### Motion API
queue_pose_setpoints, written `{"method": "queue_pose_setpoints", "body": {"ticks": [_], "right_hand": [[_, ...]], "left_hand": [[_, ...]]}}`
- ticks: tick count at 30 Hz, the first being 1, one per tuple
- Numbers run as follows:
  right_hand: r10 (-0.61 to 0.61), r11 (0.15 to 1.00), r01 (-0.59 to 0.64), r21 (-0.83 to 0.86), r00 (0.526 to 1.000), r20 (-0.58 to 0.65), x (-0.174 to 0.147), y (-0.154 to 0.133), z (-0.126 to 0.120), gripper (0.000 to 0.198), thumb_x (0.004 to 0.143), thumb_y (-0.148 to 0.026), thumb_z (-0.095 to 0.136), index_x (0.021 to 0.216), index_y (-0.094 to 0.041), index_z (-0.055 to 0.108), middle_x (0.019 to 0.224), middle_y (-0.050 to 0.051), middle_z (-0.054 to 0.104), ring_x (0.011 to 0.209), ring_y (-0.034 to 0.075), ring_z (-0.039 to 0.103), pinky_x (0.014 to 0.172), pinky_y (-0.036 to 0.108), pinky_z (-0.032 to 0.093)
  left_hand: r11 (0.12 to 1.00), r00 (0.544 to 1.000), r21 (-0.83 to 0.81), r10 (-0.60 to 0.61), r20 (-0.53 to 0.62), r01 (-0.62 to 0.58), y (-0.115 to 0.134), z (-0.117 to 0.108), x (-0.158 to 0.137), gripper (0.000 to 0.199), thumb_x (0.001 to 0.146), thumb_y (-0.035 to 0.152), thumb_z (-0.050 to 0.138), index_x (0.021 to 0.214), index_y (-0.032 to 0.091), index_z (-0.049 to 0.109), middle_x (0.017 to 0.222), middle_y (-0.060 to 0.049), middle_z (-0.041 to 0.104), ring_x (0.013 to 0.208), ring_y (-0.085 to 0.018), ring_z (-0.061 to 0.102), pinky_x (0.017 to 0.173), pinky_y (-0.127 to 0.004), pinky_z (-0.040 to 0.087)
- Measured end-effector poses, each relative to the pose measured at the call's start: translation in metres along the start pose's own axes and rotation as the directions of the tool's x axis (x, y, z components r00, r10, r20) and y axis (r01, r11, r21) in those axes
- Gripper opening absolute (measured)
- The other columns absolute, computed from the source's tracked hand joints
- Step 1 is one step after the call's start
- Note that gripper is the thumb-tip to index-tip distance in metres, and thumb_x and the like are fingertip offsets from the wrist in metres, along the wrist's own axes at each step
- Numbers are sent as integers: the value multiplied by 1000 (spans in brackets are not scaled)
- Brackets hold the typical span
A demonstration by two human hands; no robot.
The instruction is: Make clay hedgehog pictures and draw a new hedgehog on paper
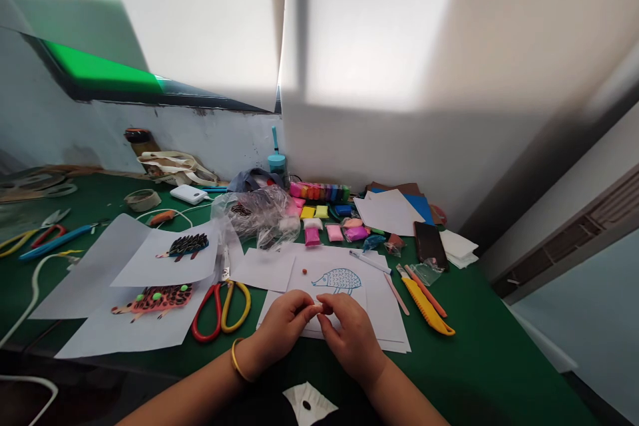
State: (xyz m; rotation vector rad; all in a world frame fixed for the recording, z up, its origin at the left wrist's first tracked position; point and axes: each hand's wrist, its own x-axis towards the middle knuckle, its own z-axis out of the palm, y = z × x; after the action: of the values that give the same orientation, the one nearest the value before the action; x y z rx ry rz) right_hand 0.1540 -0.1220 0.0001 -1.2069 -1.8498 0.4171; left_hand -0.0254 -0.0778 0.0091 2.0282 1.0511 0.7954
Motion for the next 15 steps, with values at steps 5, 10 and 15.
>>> {"method": "queue_pose_setpoints", "body": {"ticks": [5, 10, 15], "right_hand": [[3, 1000, -3, -1, 1000, 29, 2, -1, 0, 13, 94, -25, 52, 102, -25, 63, 93, 4, 68, 87, 18, 62, 77, 33, 50], [-2, 1000, 3, -20, 999, 42, 2, -4, -1, 10, 90, -20, 56, 97, -24, 63, 88, 3, 67, 83, 18, 61, 74, 32, 50], [22, 999, -20, -37, 999, 42, 2, -5, 0, 8, 91, -26, 56, 95, -24, 62, 86, 3, 67, 80, 18, 61, 72, 31, 50]], "left_hand": [[1000, 1000, 1, 8, 20, -8, -1, 0, -1, 23, 93, 38, 54, 90, 20, 68, 87, -2, 67, 82, -16, 59, 73, -26, 42], [1000, 1000, 18, -12, 13, 12, 0, 0, -1, 16, 90, 32, 58, 85, 20, 68, 83, -1, 67, 78, -15, 59, 71, -26, 41], [1000, 1000, 2, -22, 10, 22, 0, -1, -1, 18, 90, 33, 59, 83, 20, 68, 81, -1, 67, 77, -15, 59, 70, -26, 41]]}}
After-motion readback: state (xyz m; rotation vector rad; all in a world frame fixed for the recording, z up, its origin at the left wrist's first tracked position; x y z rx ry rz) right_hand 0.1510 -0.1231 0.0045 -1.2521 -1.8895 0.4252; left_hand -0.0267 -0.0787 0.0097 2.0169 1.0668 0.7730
